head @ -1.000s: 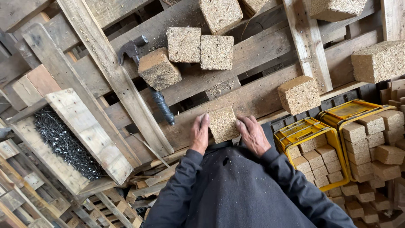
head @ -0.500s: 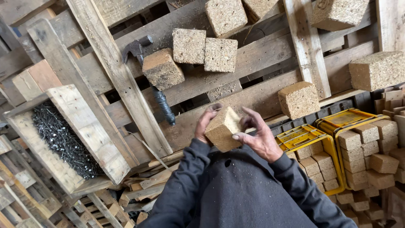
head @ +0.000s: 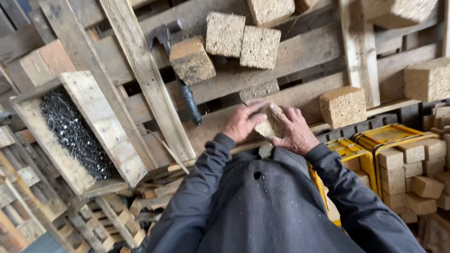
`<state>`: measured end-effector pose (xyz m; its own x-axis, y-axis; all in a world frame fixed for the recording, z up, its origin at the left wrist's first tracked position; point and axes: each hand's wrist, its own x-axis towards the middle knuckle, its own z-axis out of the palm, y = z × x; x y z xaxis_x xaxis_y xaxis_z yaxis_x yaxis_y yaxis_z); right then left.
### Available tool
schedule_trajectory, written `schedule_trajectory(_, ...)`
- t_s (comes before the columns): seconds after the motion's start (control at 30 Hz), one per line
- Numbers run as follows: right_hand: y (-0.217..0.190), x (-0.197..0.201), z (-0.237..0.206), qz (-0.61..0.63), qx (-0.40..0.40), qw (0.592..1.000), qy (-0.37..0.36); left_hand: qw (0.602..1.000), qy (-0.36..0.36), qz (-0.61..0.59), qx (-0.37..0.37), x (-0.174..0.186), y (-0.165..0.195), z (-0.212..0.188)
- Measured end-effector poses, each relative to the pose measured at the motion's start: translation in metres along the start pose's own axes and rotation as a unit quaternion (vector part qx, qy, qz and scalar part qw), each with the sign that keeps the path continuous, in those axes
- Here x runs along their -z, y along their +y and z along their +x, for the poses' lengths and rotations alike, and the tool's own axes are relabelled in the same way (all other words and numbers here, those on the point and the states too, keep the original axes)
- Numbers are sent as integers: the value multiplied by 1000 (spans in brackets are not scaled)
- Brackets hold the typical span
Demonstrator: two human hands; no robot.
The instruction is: The person assembles small wooden blocks onto a wooden pallet using a hammer and nails. They position blocks, drive nails, and occasionally move blocks between a yellow tray and the pallet.
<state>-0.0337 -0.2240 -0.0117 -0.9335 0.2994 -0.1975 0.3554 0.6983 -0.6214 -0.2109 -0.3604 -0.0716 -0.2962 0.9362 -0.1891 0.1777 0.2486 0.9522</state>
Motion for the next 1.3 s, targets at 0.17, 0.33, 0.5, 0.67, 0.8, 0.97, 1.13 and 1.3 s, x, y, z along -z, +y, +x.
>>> schedule_trajectory(0.17, 8, 12, -17, 56, -58, 996, 42, 992, -58, -39, 110, -16, 3, 14)
schedule_trajectory(0.33, 6, -2, -19, 190, -214, 958, 11, 978, 6, -37, 207, 1, 0, -38)
schedule_trajectory(0.5, 19, -9, 3, 276, -199, 940, -43, 966, 134, -190, 112, -13, -4, -69)
schedule_trajectory(0.67, 22, -6, 12, 406, -216, 884, -85, 901, 130, -347, 226, -11, -8, -68)
schedule_trajectory(0.8, 5, 7, -1, 392, -148, 906, -52, 818, 147, -510, 221, -14, 1, -68)
schedule_trajectory(0.97, -12, 53, -19, 452, -150, 879, 20, 663, 91, -725, 162, -50, 13, -54)
schedule_trajectory(1.13, -27, 50, -3, 371, -75, 922, 84, 934, 106, -254, 228, -67, 5, -38)
schedule_trajectory(1.3, -66, -16, 6, 215, 65, 974, -15, 908, 352, 8, 228, -33, -17, -68)
